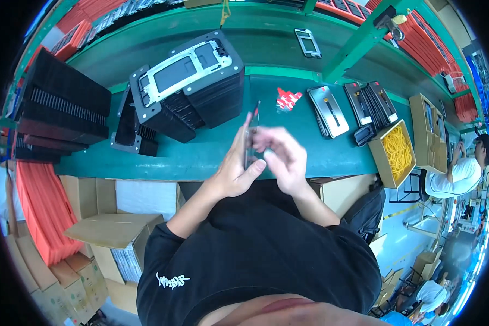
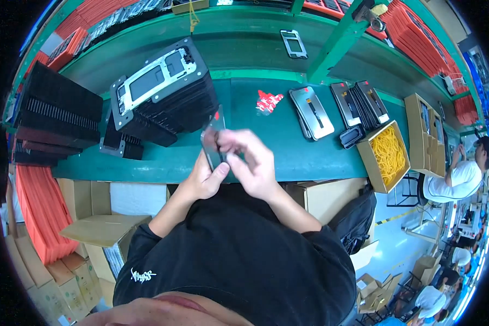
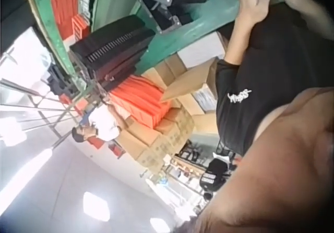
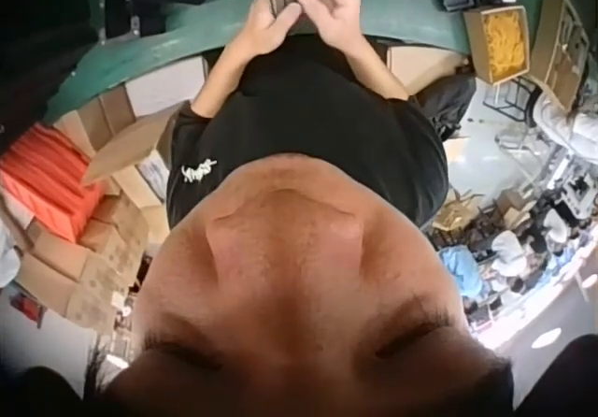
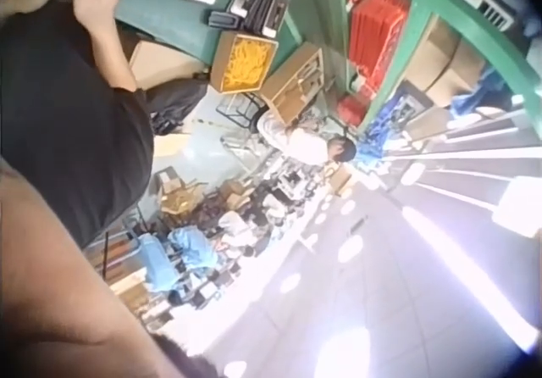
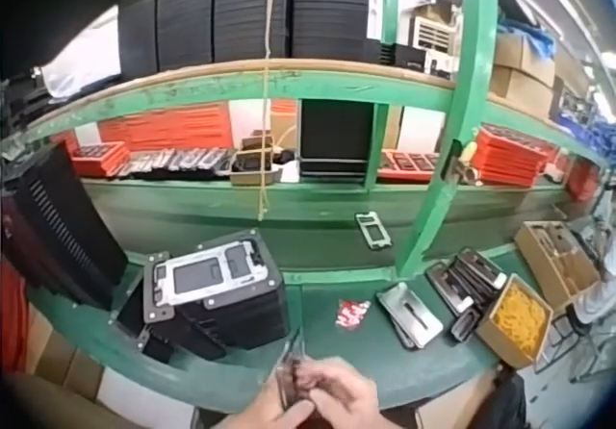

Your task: Assembling electronic modules into frames and packing finished units into boxes.

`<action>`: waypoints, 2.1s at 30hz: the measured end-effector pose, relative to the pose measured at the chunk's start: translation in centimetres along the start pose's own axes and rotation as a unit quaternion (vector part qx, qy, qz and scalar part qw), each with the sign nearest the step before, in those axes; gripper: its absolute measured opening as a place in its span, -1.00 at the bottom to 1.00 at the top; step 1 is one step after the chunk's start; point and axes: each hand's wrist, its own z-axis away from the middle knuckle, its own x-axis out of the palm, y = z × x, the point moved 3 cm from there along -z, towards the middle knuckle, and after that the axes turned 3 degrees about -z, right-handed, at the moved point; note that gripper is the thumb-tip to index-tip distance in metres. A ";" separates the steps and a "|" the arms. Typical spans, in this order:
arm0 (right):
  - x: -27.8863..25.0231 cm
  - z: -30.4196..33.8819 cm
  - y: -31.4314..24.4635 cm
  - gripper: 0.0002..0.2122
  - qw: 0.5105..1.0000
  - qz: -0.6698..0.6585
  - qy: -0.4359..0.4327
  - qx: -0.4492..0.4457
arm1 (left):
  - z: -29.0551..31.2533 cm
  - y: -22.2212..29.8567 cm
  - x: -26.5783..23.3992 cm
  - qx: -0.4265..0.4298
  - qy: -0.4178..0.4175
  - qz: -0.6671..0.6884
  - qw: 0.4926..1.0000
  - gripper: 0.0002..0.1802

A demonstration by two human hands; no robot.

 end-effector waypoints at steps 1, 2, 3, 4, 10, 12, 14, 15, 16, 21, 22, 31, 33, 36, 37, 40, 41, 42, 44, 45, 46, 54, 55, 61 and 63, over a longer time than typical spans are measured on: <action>0.1 -0.6 0.6 -0.79 0.990 -0.106 0.064 0.067 | -0.1 0.6 0.1 -0.047 0.012 -0.016 0.999 -0.02; 0.1 -0.8 1.1 -0.79 0.960 -0.210 0.127 0.134 | -0.1 1.3 0.2 -0.094 0.025 -0.032 0.995 -0.04; 0.1 -1.0 1.3 -0.79 0.961 -0.211 0.125 0.131 | 0.0 1.5 0.0 -0.139 0.041 -0.051 0.988 -0.05; 0.2 -1.1 1.8 -0.81 0.949 -0.244 0.105 0.169 | 0.2 1.4 -0.1 -0.138 0.043 -0.053 0.988 -0.05; -1.5 -2.3 3.7 -0.85 0.936 -0.280 -0.146 0.155 | 2.3 1.2 -1.8 -0.165 -0.018 -0.060 0.984 -0.16; -3.8 -3.5 5.6 -0.85 0.946 -0.236 -0.115 0.189 | 2.8 0.8 -2.3 -0.213 -0.038 0.023 0.976 -0.20; -6.6 -5.1 8.6 -0.87 0.965 0.011 -0.072 0.250 | 3.4 0.7 -2.8 -0.253 0.028 0.259 0.932 -0.25; -7.7 -5.8 9.7 -0.87 0.938 0.215 -0.064 0.265 | 3.6 0.7 -2.9 -0.265 0.057 0.372 0.888 -0.26; -7.6 -5.8 9.8 -0.87 0.938 0.216 -0.065 0.264 | 3.5 0.8 -3.0 -0.263 0.059 0.372 0.888 -0.26; -4.6 -6.1 6.4 -0.82 0.965 0.197 -0.049 0.165 | 2.3 1.9 -4.3 -0.193 0.138 0.445 0.863 -0.21; -3.2 -6.2 4.5 -0.74 0.987 -0.049 -0.012 0.152 | 2.1 2.1 -4.6 -0.190 0.139 0.442 0.866 -0.17; 1.6 -10.8 -1.8 -0.74 0.859 -0.140 -0.472 0.139 | -1.8 8.0 -12.5 -0.112 0.144 0.330 0.926 -0.12; -0.1 -12.7 -2.1 -0.83 0.948 -0.093 -0.282 0.110 | -3.2 9.4 -16.0 -0.072 0.211 0.150 0.963 -0.20; -1.4 -15.9 -1.2 -0.83 0.989 -0.024 -0.132 0.059 | -5.3 9.0 -19.5 -0.097 0.243 -0.124 0.957 -0.20; -2.2 -17.0 -0.1 -0.78 0.992 0.053 -0.086 0.073 | -5.8 8.7 -19.9 -0.098 0.241 -0.127 0.957 -0.20; -2.7 -18.3 2.2 -0.67 0.986 0.106 -0.031 0.127 | -7.1 7.2 -20.3 -0.170 0.176 -0.301 0.922 -0.15; -2.5 -18.4 2.9 -0.62 0.982 0.082 -0.028 0.166 | -7.6 6.8 -20.2 -0.167 0.172 -0.302 0.923 -0.15; -2.4 -18.4 3.6 -0.57 0.977 0.057 -0.025 0.206 | -8.1 6.4 -19.8 -0.150 0.156 -0.329 0.919 -0.14; -2.0 -18.7 4.6 -0.53 0.970 0.036 -0.037 0.236 | -8.9 6.0 -19.2 -0.120 0.127 -0.380 0.908 -0.11; -1.8 -18.8 5.0 -0.50 0.963 0.016 -0.051 0.265 | -9.2 5.9 -19.1 -0.119 0.126 -0.380 0.909 -0.11; -1.7 -18.7 5.4 -0.46 0.954 -0.004 -0.065 0.294 | -9.5 5.8 -19.0 -0.125 0.113 -0.391 0.905 -0.12; -1.3 -17.7 5.2 -0.42 0.960 -0.007 -0.116 0.256 | -9.4 5.9 -19.1 -0.108 0.086 -0.420 0.897 -0.03; -1.2 -17.6 5.2 -0.42 0.960 -0.007 -0.116 0.256 | -9.2 6.2 -19.1 -0.105 0.087 -0.419 0.898 -0.02; -0.5 -17.2 5.2 -0.44 0.958 -0.022 -0.142 0.249 | -8.7 6.2 -19.4 -0.106 0.086 -0.404 0.904 -0.03; -0.4 -17.2 5.0 -0.45 0.958 -0.029 -0.141 0.247 | -8.7 6.2 -19.4 -0.118 0.080 -0.398 0.906 -0.02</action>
